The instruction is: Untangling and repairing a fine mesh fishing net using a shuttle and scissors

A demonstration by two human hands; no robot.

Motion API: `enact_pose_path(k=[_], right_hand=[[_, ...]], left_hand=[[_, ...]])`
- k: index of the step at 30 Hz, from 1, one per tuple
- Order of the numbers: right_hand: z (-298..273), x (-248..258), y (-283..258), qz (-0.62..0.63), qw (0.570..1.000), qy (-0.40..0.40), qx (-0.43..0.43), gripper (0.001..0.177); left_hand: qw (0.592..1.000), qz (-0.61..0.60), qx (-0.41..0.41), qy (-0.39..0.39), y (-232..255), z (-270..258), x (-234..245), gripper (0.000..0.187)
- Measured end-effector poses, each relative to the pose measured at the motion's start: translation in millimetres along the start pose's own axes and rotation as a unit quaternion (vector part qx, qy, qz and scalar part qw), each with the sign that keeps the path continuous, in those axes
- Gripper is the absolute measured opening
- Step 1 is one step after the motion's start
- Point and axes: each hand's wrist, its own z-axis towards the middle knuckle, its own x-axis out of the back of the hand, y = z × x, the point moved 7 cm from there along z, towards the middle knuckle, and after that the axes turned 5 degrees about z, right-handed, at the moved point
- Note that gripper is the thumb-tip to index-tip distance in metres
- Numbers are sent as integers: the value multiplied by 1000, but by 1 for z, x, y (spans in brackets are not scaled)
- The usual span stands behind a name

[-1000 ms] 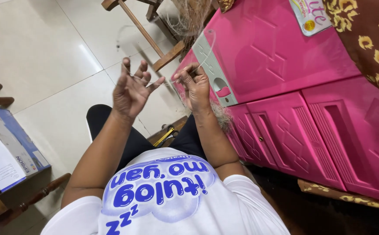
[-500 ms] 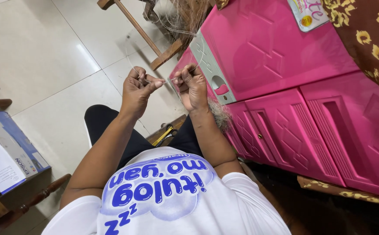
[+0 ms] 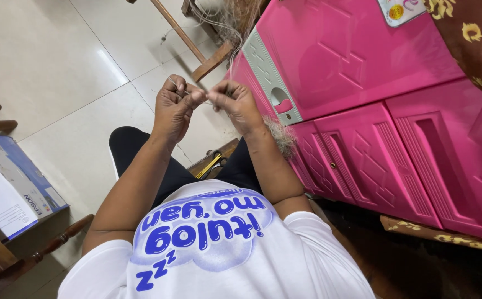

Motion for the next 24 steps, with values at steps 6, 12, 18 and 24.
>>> enact_pose_path(k=[6,12,18,24], right_hand=[[-5,0,-26,-60,971,142,184,9],[-11,-5,-26,-48,964,152,212,9],[-13,-10,-28,-62,954,148,254,9],[-13,-9,-29,-106,941,139,289,11]], left_hand=[[1000,-13,6,15,15,-10,-14,41],[999,-33,27,19,24,-17,-26,39],[988,-114,76,64,-3,-7,-17,37],[995,22,68,69,2,-11,-35,18]])
